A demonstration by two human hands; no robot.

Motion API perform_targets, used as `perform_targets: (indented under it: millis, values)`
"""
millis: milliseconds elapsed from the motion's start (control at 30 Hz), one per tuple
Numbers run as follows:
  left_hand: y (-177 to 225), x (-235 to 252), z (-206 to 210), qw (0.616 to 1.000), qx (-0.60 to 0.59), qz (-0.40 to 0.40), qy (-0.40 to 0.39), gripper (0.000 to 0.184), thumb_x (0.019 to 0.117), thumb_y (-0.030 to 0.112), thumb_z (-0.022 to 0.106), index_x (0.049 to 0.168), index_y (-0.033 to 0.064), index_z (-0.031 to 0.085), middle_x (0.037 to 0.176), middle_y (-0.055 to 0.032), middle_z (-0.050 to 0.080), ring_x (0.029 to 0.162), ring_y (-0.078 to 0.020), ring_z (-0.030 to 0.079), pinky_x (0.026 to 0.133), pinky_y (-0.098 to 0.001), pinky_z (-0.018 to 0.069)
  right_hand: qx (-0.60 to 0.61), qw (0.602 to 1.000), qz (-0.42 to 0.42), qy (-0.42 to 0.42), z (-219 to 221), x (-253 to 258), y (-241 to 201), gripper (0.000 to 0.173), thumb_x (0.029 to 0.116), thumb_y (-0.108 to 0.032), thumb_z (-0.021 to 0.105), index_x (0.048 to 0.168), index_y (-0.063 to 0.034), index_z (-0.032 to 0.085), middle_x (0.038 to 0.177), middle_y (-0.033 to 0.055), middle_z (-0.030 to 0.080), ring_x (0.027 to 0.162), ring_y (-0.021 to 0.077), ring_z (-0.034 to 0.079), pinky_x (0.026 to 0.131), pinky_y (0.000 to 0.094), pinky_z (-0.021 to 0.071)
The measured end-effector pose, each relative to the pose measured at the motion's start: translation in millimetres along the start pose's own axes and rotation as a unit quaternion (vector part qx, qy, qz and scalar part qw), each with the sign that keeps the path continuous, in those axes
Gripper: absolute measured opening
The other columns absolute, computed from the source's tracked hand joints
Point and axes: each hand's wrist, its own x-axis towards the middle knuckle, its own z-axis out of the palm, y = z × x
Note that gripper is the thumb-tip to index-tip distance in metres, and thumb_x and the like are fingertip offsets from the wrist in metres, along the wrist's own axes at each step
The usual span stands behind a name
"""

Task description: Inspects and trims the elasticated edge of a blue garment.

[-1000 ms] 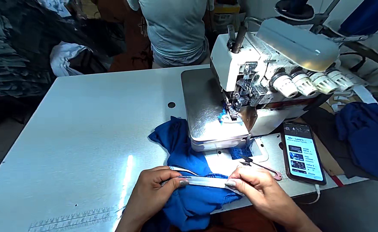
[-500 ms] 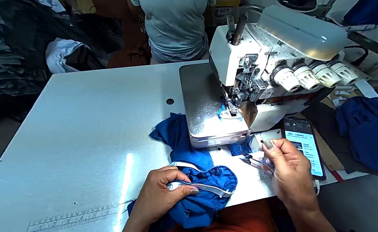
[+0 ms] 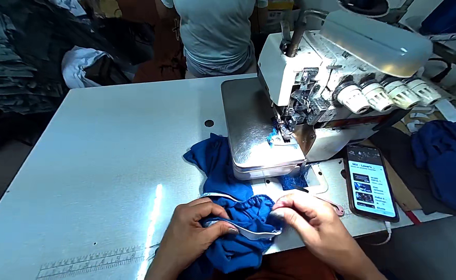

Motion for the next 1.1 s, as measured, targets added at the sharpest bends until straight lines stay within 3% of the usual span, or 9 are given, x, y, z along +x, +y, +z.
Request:
perform_targets:
  millis: [100, 267, 467, 567, 733, 867, 967, 1033, 1100]
  values:
    - [7, 5, 15, 0.998, -0.055, 0.015, -0.029, 0.016, 0.0836, 0.032, 0.080, 0.088, 0.0172, 0.077, 0.085, 0.0098, 0.073, 0.082, 0.0045, 0.067, 0.074, -0.0121, 0.0553, -0.023, 0.996, -0.062, -0.065, 12, 5, -8, 0.036, 0.0999, -0.036, 0.063, 0.122, -0.0087, 0.073, 0.107, 0.0018, 0.074, 0.101, 0.0049, 0.066, 0.089, 0.0235, 0.0548]
    - [3, 6, 2, 0.997, 0.015, 0.062, -0.038, 0.024, 0.0876, 0.039, 0.077, 0.097, 0.0172, 0.074, 0.091, 0.0105, 0.073, 0.086, 0.0050, 0.067, 0.077, -0.0125, 0.0559, 0.018, 0.992, -0.084, -0.089, 21, 5, 0, 0.019, 0.0992, -0.018, 0.064, 0.094, -0.0038, 0.074, 0.085, 0.0044, 0.070, 0.086, 0.0068, 0.063, 0.080, 0.0192, 0.0494]
    - [5, 3, 4, 0.993, 0.070, 0.098, 0.002, 0.013, 0.0948, 0.030, 0.068, 0.091, 0.0207, 0.076, 0.094, 0.0097, 0.073, 0.098, -0.0004, 0.067, 0.092, -0.0200, 0.0540, 0.120, 0.989, 0.022, -0.083, 19, 3, 2, 0.021, 0.1001, -0.022, 0.063, 0.096, -0.0037, 0.074, 0.088, -0.0016, 0.069, 0.081, -0.0050, 0.062, 0.074, 0.0119, 0.0507]
    - [9, 3, 12, 0.992, 0.070, 0.103, -0.017, 0.018, 0.0999, 0.033, 0.062, 0.097, 0.0182, 0.073, 0.092, 0.0100, 0.074, 0.093, 0.0011, 0.066, 0.092, -0.0220, 0.0494, 0.128, 0.992, 0.012, 0.018, 20, 5, -3, 0.016, 0.0984, -0.014, 0.063, 0.092, -0.0060, 0.076, 0.087, -0.0033, 0.071, 0.084, -0.0022, 0.066, 0.077, 0.0145, 0.0551]
    - [-5, -4, 4, 0.999, 0.002, 0.043, -0.023, 0.023, 0.0959, 0.039, 0.068, 0.102, 0.0175, 0.073, 0.093, 0.0098, 0.074, 0.088, 0.0042, 0.066, 0.080, -0.0174, 0.0549, 0.129, 0.952, 0.095, 0.259, -15, 13, 5, 0.015, 0.0982, -0.012, 0.060, 0.089, -0.0200, 0.070, 0.079, -0.0107, 0.066, 0.065, -0.0014, 0.059, 0.059, 0.0151, 0.0515]
    - [-3, -3, -1, 0.997, -0.042, 0.033, -0.056, 0.036, 0.0924, 0.049, 0.071, 0.111, 0.0181, 0.072, 0.103, 0.0094, 0.074, 0.095, 0.0033, 0.067, 0.084, -0.0191, 0.0559, -0.029, 0.957, 0.082, 0.276, -28, 14, 3, 0.014, 0.1019, -0.015, 0.056, 0.089, -0.0170, 0.061, 0.072, -0.0133, 0.058, 0.058, -0.0076, 0.052, 0.054, 0.0082, 0.0430]
    - [3, 2, -7, 0.994, -0.064, 0.015, -0.085, 0.044, 0.1059, 0.051, 0.046, 0.109, 0.0155, 0.073, 0.102, 0.0084, 0.072, 0.098, 0.0046, 0.064, 0.088, -0.0185, 0.0524, -0.200, 0.948, 0.003, 0.247, -31, 15, 1, 0.020, 0.1010, -0.021, 0.056, 0.090, -0.0081, 0.066, 0.082, -0.0039, 0.060, 0.075, -0.0015, 0.056, 0.069, 0.0142, 0.0462]
    - [6, 3, -10, 0.992, -0.075, -0.025, -0.093, 0.052, 0.1097, 0.049, 0.034, 0.112, 0.0157, 0.074, 0.108, 0.0079, 0.073, 0.104, 0.0023, 0.065, 0.094, -0.0207, 0.0526, -0.217, 0.951, -0.075, 0.207, -21, 11, -7, 0.024, 0.1001, -0.028, 0.061, 0.098, -0.0065, 0.072, 0.097, 0.0048, 0.066, 0.096, 0.0127, 0.060, 0.086, 0.0290, 0.0492]
    - [6, 4, -11, 0.985, -0.121, -0.070, -0.106, 0.062, 0.1083, 0.057, 0.026, 0.121, 0.0166, 0.071, 0.107, 0.0057, 0.073, 0.103, -0.0030, 0.066, 0.094, -0.0237, 0.0536, -0.193, 0.962, -0.124, 0.148, 0, 5, -17, 0.032, 0.1009, -0.041, 0.062, 0.105, -0.0105, 0.071, 0.099, 0.0040, 0.069, 0.098, 0.0129, 0.064, 0.087, 0.0314, 0.0521]
